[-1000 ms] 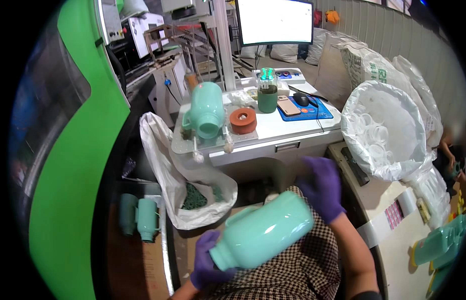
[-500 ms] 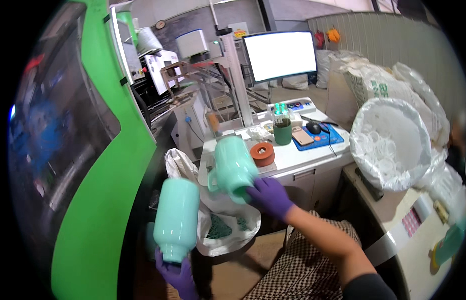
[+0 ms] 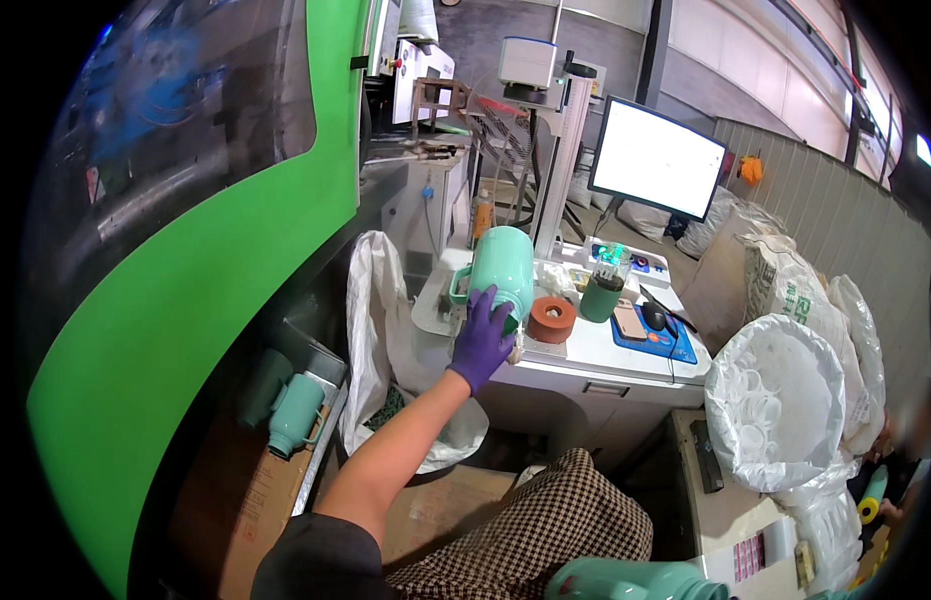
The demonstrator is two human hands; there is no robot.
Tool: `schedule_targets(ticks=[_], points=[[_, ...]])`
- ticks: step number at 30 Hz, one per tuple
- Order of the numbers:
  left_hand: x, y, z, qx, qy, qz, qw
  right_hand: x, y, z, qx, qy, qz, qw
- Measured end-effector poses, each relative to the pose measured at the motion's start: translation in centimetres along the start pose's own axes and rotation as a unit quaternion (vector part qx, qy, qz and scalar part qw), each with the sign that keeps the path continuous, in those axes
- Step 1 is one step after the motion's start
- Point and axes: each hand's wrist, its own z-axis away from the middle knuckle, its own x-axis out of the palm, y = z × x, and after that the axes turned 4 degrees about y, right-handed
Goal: The person assembles light green plastic pitchers by inserting a small green ring into the opening and then attaching a yellow base. The person handles the items one at a time, placing the finished units on a nearby table.
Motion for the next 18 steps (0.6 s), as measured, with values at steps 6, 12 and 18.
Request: schedule_targets(ticks=[6,12,18], points=[[1.3,-2.4,-1.0,-0.025,0.023,-0.007,0.999,2.0,0.3,-0.4,-0.172,-0.107,0.028,0.979],[-0.5,1.0,-0.9,-0.068,0.010,-0.117,0.991,6.9,-1.9,-1.0,-0.242,-0.196,0.092,0.946],[-14.1,18.6,3.3,0.033,-0.369,0.557,0.743,11.0,-5.5,-2.6,-0.218,-0.211,0.090,0.949]])
